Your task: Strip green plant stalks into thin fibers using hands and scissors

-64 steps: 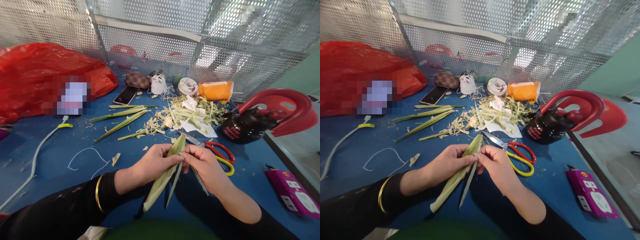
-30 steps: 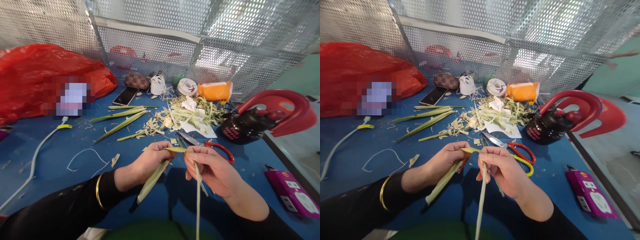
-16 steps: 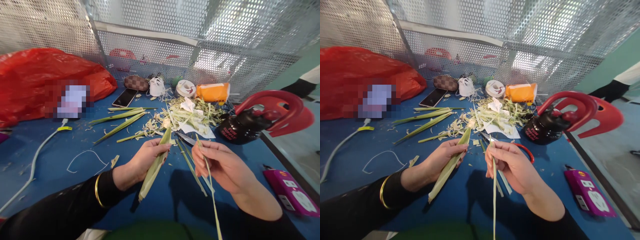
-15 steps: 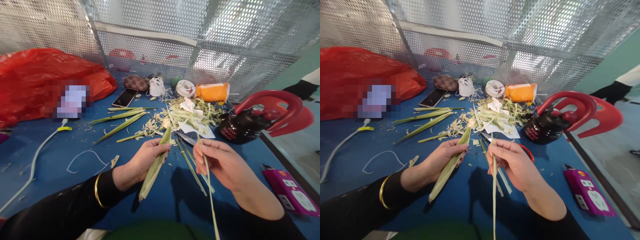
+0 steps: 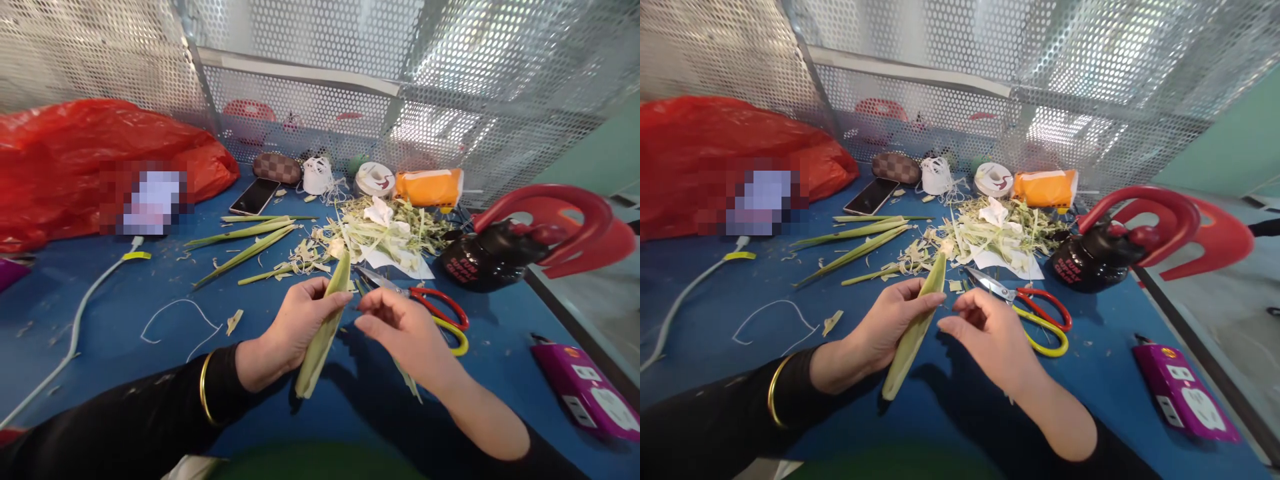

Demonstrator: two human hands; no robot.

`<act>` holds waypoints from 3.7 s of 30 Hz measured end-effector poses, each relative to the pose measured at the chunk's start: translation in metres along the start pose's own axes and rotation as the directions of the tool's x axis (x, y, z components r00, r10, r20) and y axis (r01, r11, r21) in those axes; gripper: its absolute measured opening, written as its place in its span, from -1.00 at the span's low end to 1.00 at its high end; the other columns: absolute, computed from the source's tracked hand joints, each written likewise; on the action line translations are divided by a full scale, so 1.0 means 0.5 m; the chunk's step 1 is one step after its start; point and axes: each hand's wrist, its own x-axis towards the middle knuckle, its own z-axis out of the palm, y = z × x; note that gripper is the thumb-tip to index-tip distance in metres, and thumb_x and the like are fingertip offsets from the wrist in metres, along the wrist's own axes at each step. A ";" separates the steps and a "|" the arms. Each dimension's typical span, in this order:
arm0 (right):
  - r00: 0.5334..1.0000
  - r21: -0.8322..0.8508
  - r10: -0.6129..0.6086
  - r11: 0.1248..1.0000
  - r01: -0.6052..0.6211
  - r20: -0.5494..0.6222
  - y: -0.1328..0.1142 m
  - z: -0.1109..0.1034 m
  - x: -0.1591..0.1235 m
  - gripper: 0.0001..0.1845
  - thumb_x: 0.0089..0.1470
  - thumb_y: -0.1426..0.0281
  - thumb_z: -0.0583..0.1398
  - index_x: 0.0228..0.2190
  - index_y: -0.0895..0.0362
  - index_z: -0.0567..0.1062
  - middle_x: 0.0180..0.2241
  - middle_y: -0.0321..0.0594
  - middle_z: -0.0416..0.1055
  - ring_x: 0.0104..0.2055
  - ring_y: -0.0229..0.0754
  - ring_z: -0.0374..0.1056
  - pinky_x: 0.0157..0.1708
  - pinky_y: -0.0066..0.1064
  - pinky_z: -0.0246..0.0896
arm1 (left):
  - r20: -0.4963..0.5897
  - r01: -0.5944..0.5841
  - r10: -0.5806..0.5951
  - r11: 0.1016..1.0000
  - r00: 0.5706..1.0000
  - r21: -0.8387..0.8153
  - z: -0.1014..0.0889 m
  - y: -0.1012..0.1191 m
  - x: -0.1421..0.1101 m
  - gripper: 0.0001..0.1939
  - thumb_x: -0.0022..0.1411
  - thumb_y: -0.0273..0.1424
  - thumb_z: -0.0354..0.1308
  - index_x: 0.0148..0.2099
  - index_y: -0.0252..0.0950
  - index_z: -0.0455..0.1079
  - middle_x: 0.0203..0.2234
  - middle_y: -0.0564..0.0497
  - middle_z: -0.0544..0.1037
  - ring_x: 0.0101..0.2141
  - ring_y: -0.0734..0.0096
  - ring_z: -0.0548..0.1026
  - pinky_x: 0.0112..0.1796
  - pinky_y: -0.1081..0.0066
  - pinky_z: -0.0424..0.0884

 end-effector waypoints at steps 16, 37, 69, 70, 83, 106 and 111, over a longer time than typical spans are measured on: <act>0.987 0.497 0.152 0.853 -0.159 0.055 0.015 0.030 0.001 -0.73 -0.05 0.25 0.33 -0.53 0.15 0.42 -0.59 -0.36 0.38 -0.55 -0.34 0.27 -0.47 -0.45 0.24 | 0.152 0.084 -0.075 0.995 0.986 -0.055 0.001 -0.001 -0.007 -0.82 0.07 -0.34 0.25 -0.35 -0.37 0.39 -0.54 -0.01 0.52 -0.53 0.30 0.55 -0.39 0.28 0.48; 0.986 0.603 0.124 0.780 -0.167 0.114 0.016 0.026 0.001 -0.81 0.01 0.32 0.29 -0.52 0.16 0.45 -0.53 -0.33 0.38 -0.47 -0.34 0.27 -0.40 -0.49 0.22 | 0.147 0.087 -0.087 0.996 0.985 0.010 0.010 -0.007 -0.005 -0.85 0.11 -0.38 0.19 -0.30 -0.34 0.32 -0.55 0.02 0.52 -0.53 0.47 0.49 -0.45 0.48 0.40; 0.999 0.390 -0.003 0.921 0.023 -0.053 0.021 0.022 0.003 -0.79 0.07 0.32 0.23 -0.55 0.11 0.42 -0.57 -0.34 0.35 -0.47 -0.25 0.28 -0.39 -0.40 0.20 | 0.129 0.008 -0.046 0.958 0.991 0.285 0.015 0.004 -0.018 -0.83 0.27 -0.34 -0.02 -0.39 -0.25 0.20 -0.73 0.14 0.41 -0.71 0.48 0.41 -0.65 0.53 0.33; 0.999 0.381 -0.004 0.924 0.023 -0.052 0.021 0.022 0.003 -0.78 0.08 0.32 0.22 -0.55 0.11 0.42 -0.56 -0.33 0.35 -0.46 -0.25 0.28 -0.38 -0.40 0.19 | 0.138 -0.002 -0.043 0.951 0.989 0.310 0.015 0.005 -0.020 -0.83 0.27 -0.34 -0.02 -0.39 -0.25 0.20 -0.72 0.13 0.42 -0.71 0.49 0.41 -0.65 0.53 0.33; 0.979 0.137 -0.074 0.985 0.102 -0.192 0.008 0.014 0.000 -0.75 0.11 0.31 0.19 -0.58 0.09 0.38 -0.58 -0.33 0.32 -0.48 -0.22 0.27 -0.41 -0.38 0.18 | 0.106 -0.034 -0.011 0.910 0.994 0.414 0.010 0.000 -0.014 -0.78 0.25 -0.31 0.00 -0.44 -0.24 0.16 -0.76 0.14 0.39 -0.69 0.44 0.46 -0.63 0.54 0.31; 0.995 0.342 0.101 0.934 -0.099 0.013 0.011 0.036 -0.001 -0.75 0.00 0.21 0.27 -0.53 0.13 0.45 -0.56 -0.32 0.41 -0.49 -0.24 0.37 -0.38 -0.37 0.32 | 0.030 -0.149 0.148 0.917 0.989 0.371 0.003 -0.005 -0.008 -0.78 0.13 -0.26 0.16 -0.45 -0.29 0.29 -0.60 0.14 0.35 -0.55 0.52 0.32 -0.49 0.50 0.27; 0.996 0.388 0.089 0.919 -0.071 -0.028 0.014 0.035 0.001 -0.76 -0.01 0.23 0.28 -0.55 0.11 0.44 -0.57 -0.34 0.38 -0.49 -0.24 0.36 -0.41 -0.37 0.34 | 0.061 -0.186 0.181 0.839 0.982 0.510 0.000 -0.011 -0.004 -0.79 0.15 -0.26 0.13 -0.43 -0.28 0.29 -0.58 0.12 0.34 -0.51 0.47 0.33 -0.49 0.48 0.24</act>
